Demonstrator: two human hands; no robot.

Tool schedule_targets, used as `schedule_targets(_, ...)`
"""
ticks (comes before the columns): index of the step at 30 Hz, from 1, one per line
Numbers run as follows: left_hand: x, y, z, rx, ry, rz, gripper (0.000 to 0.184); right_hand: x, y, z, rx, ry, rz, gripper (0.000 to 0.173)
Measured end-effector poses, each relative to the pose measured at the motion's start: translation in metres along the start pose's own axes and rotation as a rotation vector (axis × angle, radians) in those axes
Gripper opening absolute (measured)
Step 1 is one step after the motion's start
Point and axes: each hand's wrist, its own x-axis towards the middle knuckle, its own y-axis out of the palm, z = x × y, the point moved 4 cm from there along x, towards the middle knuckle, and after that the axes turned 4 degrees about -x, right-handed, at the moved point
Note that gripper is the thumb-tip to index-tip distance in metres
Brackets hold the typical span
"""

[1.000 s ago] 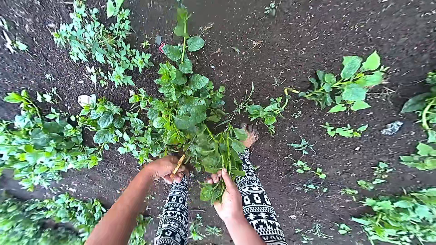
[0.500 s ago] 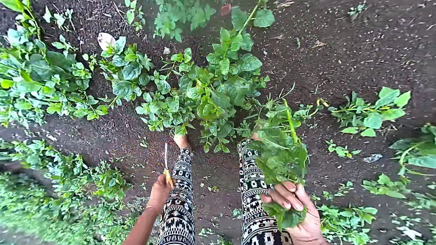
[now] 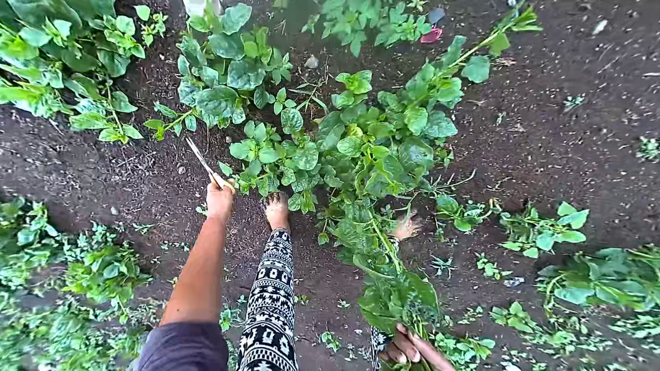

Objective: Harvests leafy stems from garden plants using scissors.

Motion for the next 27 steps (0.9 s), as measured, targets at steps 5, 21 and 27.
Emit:
schedule_targets(5,0.079,0.04,0.076,-0.135,0.617,-0.074,0.052,0.035,0.009,-0.022,0.144,-0.101,-0.253,0.02)
schedule_targets(21,-0.256,0.03,0.033,-0.295,-0.178,0.517,0.023,0.117,0.047,-0.048,-0.006,0.054,-0.459,0.023)
schedule_targets(27,-0.327,0.08,0.047,-0.209,-0.062,0.563,0.027,0.099,0.021,-0.025,0.093,0.117,-0.164,0.026)
